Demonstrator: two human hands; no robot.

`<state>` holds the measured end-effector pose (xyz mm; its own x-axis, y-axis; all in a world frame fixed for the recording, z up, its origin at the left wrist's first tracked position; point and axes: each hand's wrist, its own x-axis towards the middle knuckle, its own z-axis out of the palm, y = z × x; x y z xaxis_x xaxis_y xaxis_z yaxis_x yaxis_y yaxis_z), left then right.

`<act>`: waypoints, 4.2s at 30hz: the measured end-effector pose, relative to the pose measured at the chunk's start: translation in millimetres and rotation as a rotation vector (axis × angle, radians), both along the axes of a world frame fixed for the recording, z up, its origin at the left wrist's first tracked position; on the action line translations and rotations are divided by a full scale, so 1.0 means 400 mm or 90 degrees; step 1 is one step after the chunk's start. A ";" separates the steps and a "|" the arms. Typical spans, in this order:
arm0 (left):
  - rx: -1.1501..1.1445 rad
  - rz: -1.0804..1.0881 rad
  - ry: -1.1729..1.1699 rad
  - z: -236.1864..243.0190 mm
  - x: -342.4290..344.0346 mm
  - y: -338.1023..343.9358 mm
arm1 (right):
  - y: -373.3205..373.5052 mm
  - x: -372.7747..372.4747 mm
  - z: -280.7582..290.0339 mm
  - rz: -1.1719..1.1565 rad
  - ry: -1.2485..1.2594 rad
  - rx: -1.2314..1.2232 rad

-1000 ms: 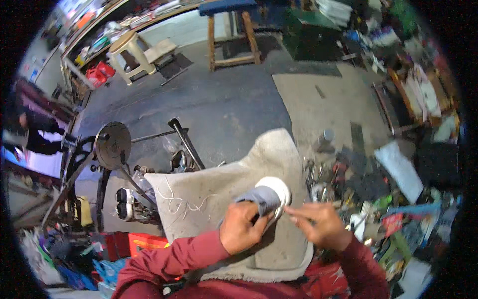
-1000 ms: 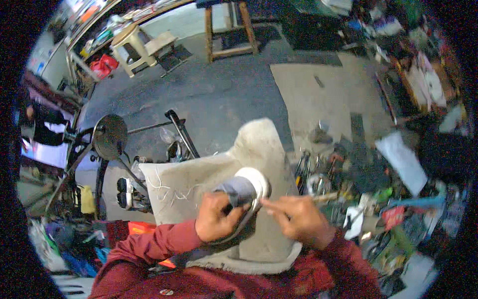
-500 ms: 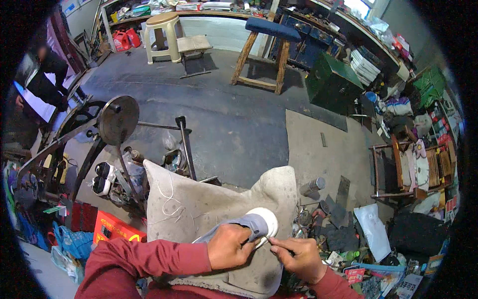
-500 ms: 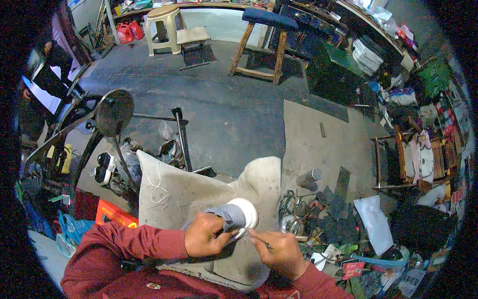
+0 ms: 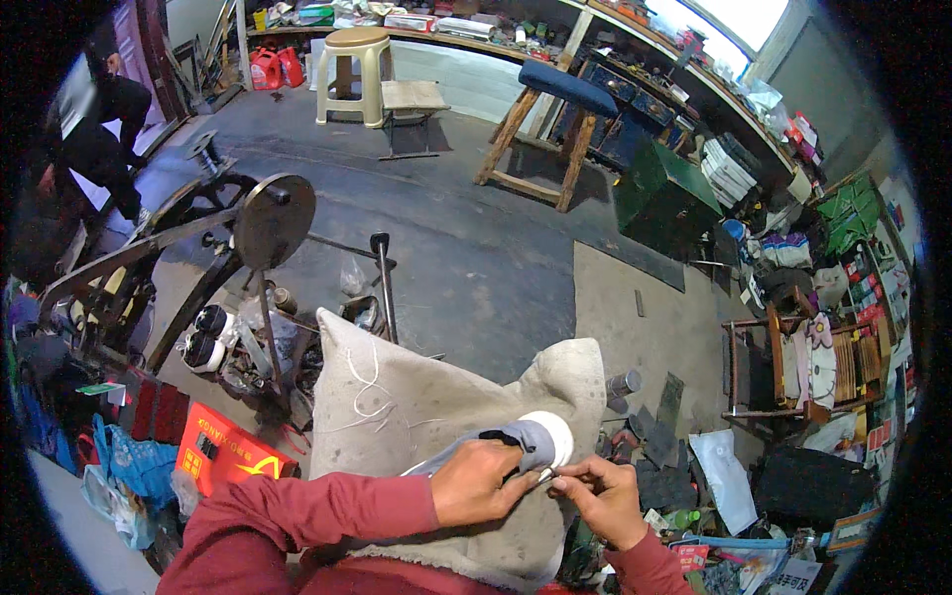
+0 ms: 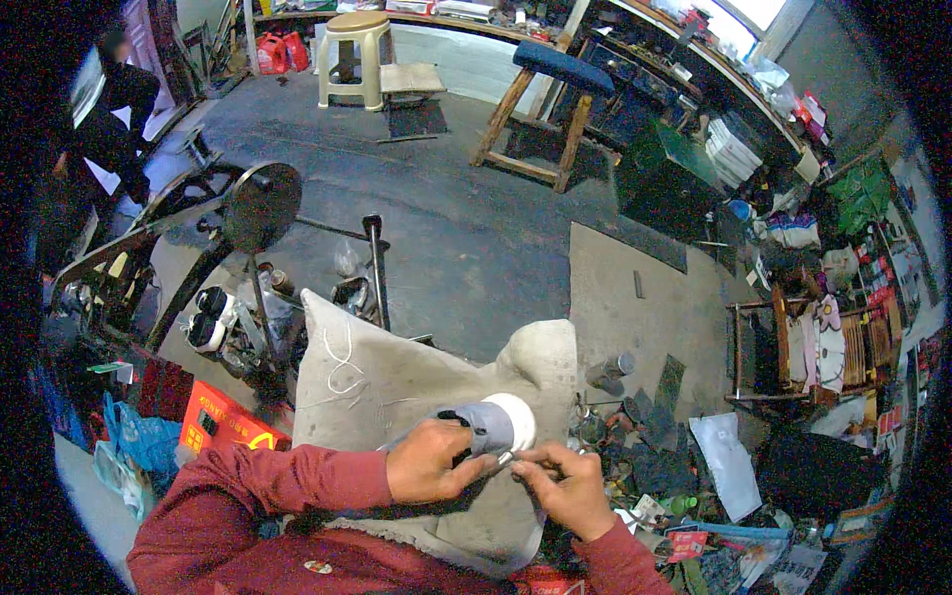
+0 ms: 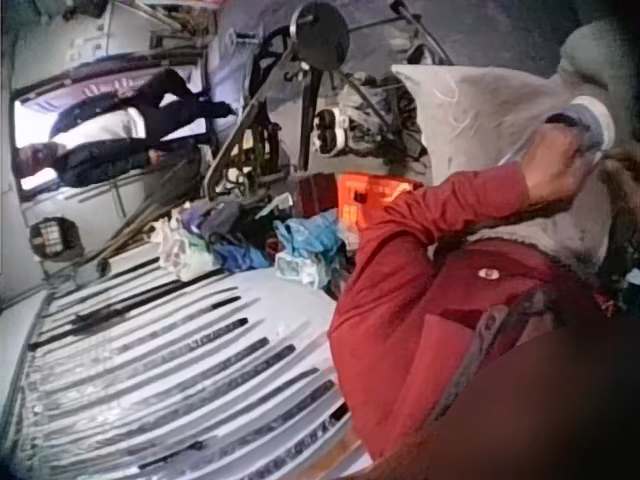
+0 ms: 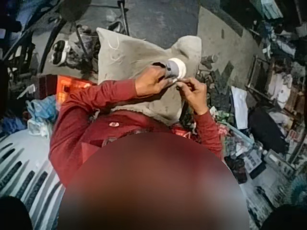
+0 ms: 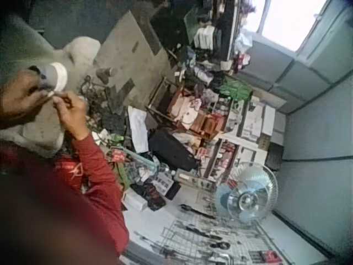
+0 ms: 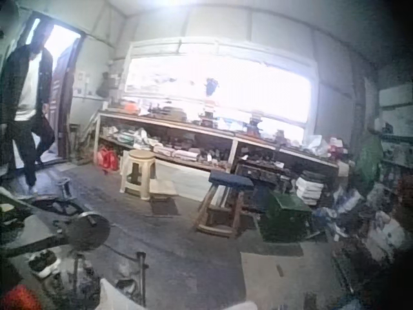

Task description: The person hand-sews a grey sneaker using a needle and white thread. They repeatedly insert the needle through the shoe's upper and pull the thread tight to secure the seam.

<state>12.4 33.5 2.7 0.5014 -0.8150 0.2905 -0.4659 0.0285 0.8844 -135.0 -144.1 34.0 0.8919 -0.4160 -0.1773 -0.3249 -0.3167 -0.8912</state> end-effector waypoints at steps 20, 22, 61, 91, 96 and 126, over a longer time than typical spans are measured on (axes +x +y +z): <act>-0.269 -0.120 0.663 0.037 0.090 0.201 | 0.070 0.028 0.071 0.055 -0.023 -0.186; -0.335 -0.207 0.736 0.035 0.093 0.212 | 0.080 0.036 0.067 0.039 -0.031 -0.170; 0.049 0.004 0.211 -0.096 0.031 -0.024 | 0.002 0.074 -0.037 0.035 0.022 -0.373; 0.074 0.143 0.351 -0.104 -0.020 -0.036 | 0.095 -0.004 -0.047 -0.148 -0.186 -0.280; 0.030 0.125 0.376 -0.108 -0.013 -0.008 | 0.153 0.057 -0.062 -0.186 -0.166 -0.210; -0.400 0.043 0.552 0.125 0.140 0.244 | 0.110 0.079 -0.095 -0.214 -0.207 0.237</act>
<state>68.5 131.3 52.8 0.7765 -0.6065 0.1710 0.2963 0.5909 0.7503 -103.3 -100.3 -4.1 0.7548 -0.6473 -0.1056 -0.0449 0.1096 -0.9930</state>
